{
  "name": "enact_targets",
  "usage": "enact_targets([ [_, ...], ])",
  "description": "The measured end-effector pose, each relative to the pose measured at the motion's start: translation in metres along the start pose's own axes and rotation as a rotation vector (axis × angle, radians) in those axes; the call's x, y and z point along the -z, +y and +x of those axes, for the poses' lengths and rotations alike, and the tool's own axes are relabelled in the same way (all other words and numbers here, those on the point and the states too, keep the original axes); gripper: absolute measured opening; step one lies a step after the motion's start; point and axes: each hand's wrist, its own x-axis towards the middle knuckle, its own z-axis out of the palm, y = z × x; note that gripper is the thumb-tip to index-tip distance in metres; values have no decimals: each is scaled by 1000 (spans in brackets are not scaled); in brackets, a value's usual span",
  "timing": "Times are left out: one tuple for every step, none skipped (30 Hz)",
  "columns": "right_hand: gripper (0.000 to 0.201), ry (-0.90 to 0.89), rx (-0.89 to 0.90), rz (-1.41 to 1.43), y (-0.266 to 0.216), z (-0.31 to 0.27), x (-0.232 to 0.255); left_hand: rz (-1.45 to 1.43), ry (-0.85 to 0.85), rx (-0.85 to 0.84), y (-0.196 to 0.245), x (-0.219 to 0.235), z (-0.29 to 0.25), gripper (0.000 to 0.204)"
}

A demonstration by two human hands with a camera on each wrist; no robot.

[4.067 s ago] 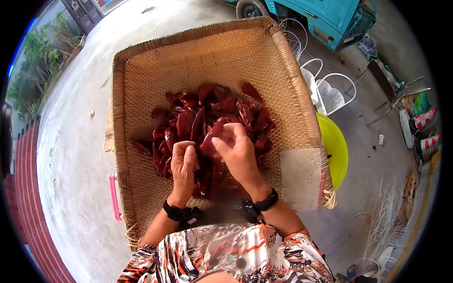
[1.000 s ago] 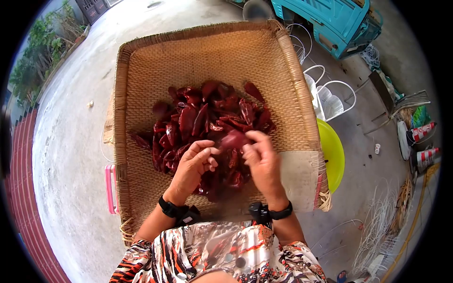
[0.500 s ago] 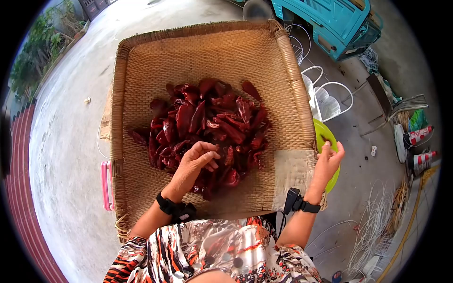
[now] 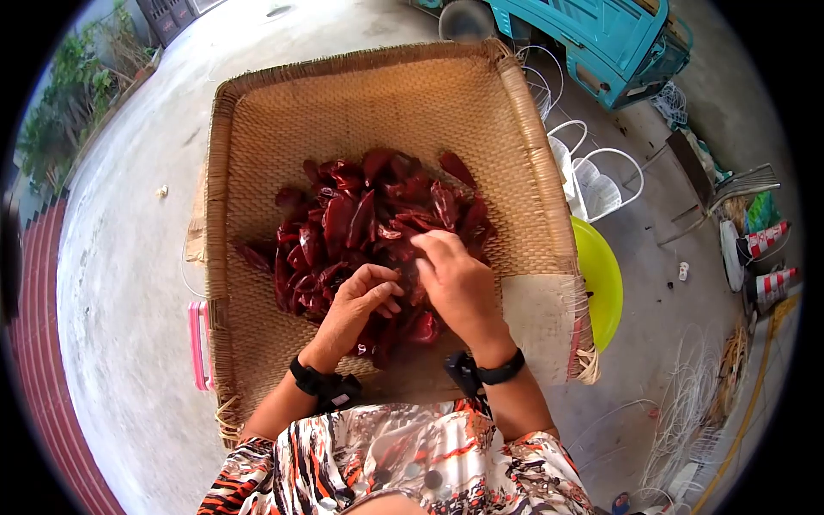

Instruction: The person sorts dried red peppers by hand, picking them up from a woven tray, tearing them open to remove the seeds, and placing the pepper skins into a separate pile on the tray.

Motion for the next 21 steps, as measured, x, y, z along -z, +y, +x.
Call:
enact_targets([
  [33,-17,-16,-42,1,3,-6,-3,-2,1,0,0,0,20],
  [35,-35,-32,-85,5,6,-13,-8,-3,2,-1,0,1,20],
  [37,-54,-47,-128,6,8,-17,-13,-4,2,-1,0,1,19],
  [38,-71,-82,-135,6,9,-18,-17,-10,-2,-2,0,1,20],
  [39,-90,-117,-143,6,9,-18,-23,-15,-5,-2,0,0,20],
  [40,-111,-151,-151,6,9,-18,-31,-18,-8,-2,1,1,20],
  [38,-74,-153,-98,7,8,-16,-27,-17,-8,-2,1,0,21],
  [36,-39,-156,-46,8,5,-14,-25,-16,-4,0,0,-1,21],
  [34,-3,-162,6,8,3,-12,-22,-16,1,1,0,-2,21],
  [31,-12,-268,182,6,0,-10,-7,-9,0,2,-1,-2,22],
  [29,-19,-376,357,3,-2,-6,8,-4,-2,3,-3,-2,23],
  [26,-22,-483,532,2,-5,-3,24,-1,-4,5,-5,-3,24],
  [21,14,-480,691,-3,-8,-5,44,-3,-4,9,-8,-4,25],
  [21,-5,-496,814,-4,-11,-7,65,-4,-6,13,-12,-5,26],
  [21,-25,-510,939,-5,-13,-10,87,-5,-8,15,-14,-6,27],
  [22,-45,-523,1065,-5,-15,-12,76,-25,-25,11,-12,-5,27],
  [23,-99,-537,1024,-7,-17,-12,65,-45,-42,6,-9,-4,27],
  [22,-100,-553,1027,-7,-19,-14,57,-63,-59,3,-7,-3,28],
  [22,-101,-569,1031,-6,-20,-16,59,-65,-74,3,-6,-4,27],
  [21,-101,-587,1033,-5,-21,-18,60,-68,-88,3,-6,-5,25],
  [21,-124,-592,1048,-4,-21,-17,62,-73,-101,4,-5,-5,24],
])
